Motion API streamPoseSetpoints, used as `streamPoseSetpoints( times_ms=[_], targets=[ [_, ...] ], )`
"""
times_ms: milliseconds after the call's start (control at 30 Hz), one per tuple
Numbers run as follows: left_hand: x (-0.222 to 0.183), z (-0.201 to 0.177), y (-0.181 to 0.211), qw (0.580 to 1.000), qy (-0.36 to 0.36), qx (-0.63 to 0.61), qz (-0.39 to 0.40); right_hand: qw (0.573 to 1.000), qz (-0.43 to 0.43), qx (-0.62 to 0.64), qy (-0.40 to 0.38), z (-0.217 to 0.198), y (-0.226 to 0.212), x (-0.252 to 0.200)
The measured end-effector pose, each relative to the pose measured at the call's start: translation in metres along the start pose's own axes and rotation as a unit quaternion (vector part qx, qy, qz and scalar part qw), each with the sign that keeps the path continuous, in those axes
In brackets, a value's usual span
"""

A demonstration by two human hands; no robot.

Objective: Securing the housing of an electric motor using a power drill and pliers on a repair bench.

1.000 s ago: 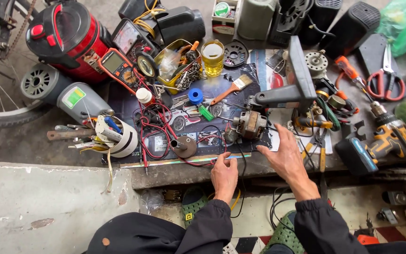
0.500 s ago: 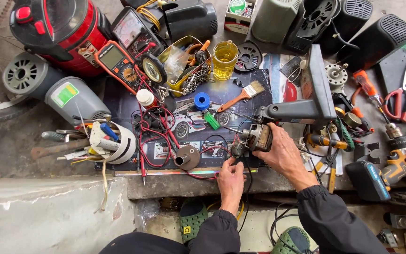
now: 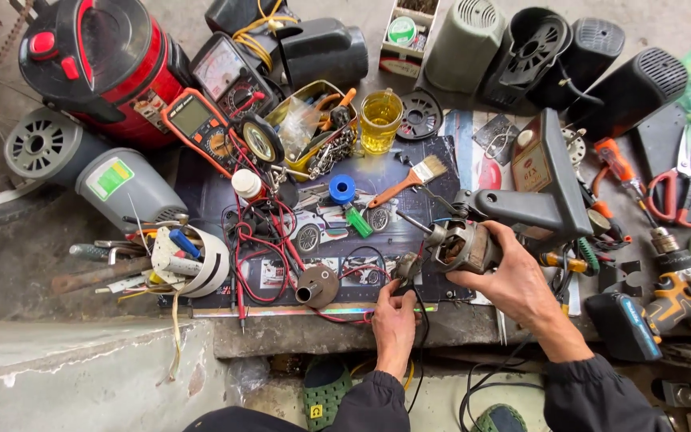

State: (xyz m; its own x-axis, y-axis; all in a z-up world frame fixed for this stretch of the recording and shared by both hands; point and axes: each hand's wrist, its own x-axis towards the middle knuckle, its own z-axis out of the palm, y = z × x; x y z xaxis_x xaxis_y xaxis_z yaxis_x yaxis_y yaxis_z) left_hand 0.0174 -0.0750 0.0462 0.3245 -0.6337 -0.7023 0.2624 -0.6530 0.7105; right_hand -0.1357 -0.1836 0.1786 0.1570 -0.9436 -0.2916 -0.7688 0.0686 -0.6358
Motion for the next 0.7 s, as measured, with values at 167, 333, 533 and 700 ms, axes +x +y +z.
streamPoseSetpoints(
  times_ms=[167, 333, 533, 700],
  targets=[
    [-0.007, -0.001, 0.010, 1.000, -0.005, -0.010, -0.025, 0.993, 0.086, 0.077, -0.003, -0.042, -0.044, -0.022],
    [-0.013, -0.004, 0.014, 1.000, -0.010, 0.006, -0.018, 0.984, 0.134, 0.115, 0.002, -0.082, -0.083, -0.046],
    [-0.022, -0.010, 0.019, 0.999, -0.025, -0.019, -0.014, 0.965, 0.146, 0.207, 0.068, -0.117, -0.104, -0.063],
    [-0.050, 0.000, 0.072, 0.995, -0.062, -0.078, -0.011, 0.925, 0.001, 0.369, 0.097, -0.135, -0.020, -0.039]
  ],
)
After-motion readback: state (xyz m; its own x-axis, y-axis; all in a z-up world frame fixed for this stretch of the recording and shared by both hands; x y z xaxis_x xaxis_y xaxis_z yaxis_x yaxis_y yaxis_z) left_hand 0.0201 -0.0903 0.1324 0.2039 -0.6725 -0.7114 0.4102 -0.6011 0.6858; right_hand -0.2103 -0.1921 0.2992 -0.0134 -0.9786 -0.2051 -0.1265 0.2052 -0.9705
